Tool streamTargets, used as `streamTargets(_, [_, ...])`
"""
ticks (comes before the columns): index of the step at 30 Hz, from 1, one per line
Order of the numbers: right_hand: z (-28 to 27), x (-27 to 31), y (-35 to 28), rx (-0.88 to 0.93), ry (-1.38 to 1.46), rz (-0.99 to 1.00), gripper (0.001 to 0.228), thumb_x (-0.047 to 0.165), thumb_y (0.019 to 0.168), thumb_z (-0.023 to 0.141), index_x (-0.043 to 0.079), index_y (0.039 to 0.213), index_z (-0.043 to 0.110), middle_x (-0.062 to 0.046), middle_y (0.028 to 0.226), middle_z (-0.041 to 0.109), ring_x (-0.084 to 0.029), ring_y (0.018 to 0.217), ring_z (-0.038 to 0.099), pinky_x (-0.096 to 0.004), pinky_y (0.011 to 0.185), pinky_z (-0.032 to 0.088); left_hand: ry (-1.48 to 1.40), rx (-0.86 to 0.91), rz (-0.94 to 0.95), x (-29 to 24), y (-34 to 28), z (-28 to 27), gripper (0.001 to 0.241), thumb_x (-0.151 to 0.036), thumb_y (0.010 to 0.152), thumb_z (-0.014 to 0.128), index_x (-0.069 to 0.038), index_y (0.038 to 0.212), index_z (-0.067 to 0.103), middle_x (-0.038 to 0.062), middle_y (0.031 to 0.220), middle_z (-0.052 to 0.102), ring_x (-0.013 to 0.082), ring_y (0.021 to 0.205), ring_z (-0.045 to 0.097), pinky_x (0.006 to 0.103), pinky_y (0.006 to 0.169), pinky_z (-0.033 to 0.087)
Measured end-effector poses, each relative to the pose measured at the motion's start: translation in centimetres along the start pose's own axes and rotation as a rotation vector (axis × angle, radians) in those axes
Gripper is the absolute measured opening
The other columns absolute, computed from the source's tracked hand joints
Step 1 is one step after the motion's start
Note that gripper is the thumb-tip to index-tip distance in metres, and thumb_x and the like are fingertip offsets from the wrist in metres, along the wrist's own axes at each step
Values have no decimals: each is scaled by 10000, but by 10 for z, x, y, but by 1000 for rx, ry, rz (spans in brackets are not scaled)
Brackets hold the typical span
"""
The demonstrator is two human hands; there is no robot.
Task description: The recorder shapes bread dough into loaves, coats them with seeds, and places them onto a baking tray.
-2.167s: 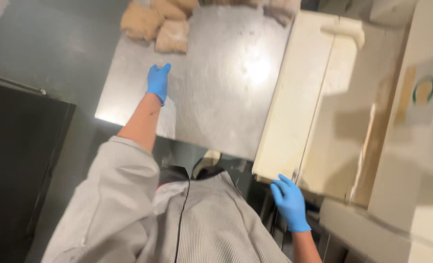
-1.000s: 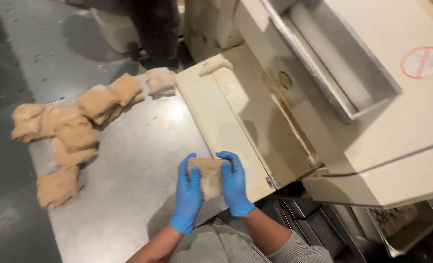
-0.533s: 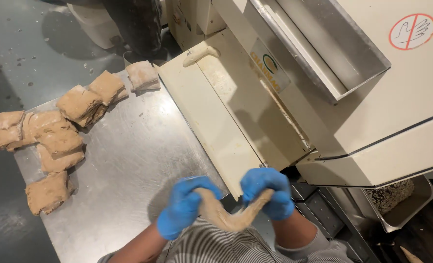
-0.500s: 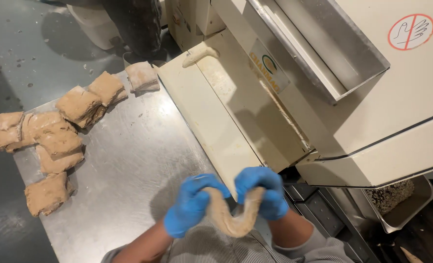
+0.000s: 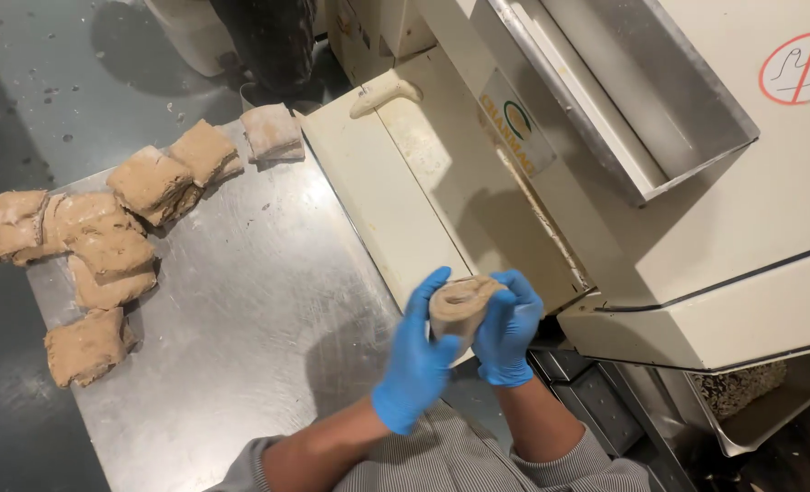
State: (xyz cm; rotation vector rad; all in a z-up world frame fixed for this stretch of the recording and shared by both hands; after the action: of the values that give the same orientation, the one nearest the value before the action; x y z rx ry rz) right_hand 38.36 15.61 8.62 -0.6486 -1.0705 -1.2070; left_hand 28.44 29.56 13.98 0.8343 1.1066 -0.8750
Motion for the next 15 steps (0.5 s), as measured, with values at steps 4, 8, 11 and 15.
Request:
streamTargets(4, [-4,11,-8,-58,-169,-25,574,548,959,733,-12,922,608,-55,885,683,-101,827,640,-248,748,545,-18,-204,63,18,1,2,493,-274,941,762,0,1313,590,131,1188,727,178,1084,710,312,963,574])
streamTargets(8, [-30,24,-7,-9,33,-66,532,506,981,773,10,917,590,-72,893,693,-117,833,645,-265,758,550,176,-89,197,-7,21,2,323,-206,870,857,-21,1106,736,104,993,785,196,882,784,293,810,621])
streamTargets(11, [-13,43,8,27,-102,174,510,431,895,820,-36,1031,667,-67,944,716,-130,867,648,-270,781,533,211,106,101,-28,37,9,317,-260,891,818,-35,1102,744,89,987,784,197,870,786,287,788,616])
streamTargets(15, [72,117,30,261,-473,-25,667,396,839,917,64,1277,539,4,1241,617,-122,1148,635,-275,956,528,566,332,256,-16,30,8,411,-342,795,871,-55,1070,768,121,841,745,236,737,727,347,641,570])
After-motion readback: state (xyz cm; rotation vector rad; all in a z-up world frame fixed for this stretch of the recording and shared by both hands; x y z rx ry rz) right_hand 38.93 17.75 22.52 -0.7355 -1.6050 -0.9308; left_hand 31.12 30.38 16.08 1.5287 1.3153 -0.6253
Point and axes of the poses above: each hand's wrist, its own y-axis towards the middle knuckle, its own z-axis out of the palm, x = y × z, the point moved 7 cm from there along y, towards the middle knuckle
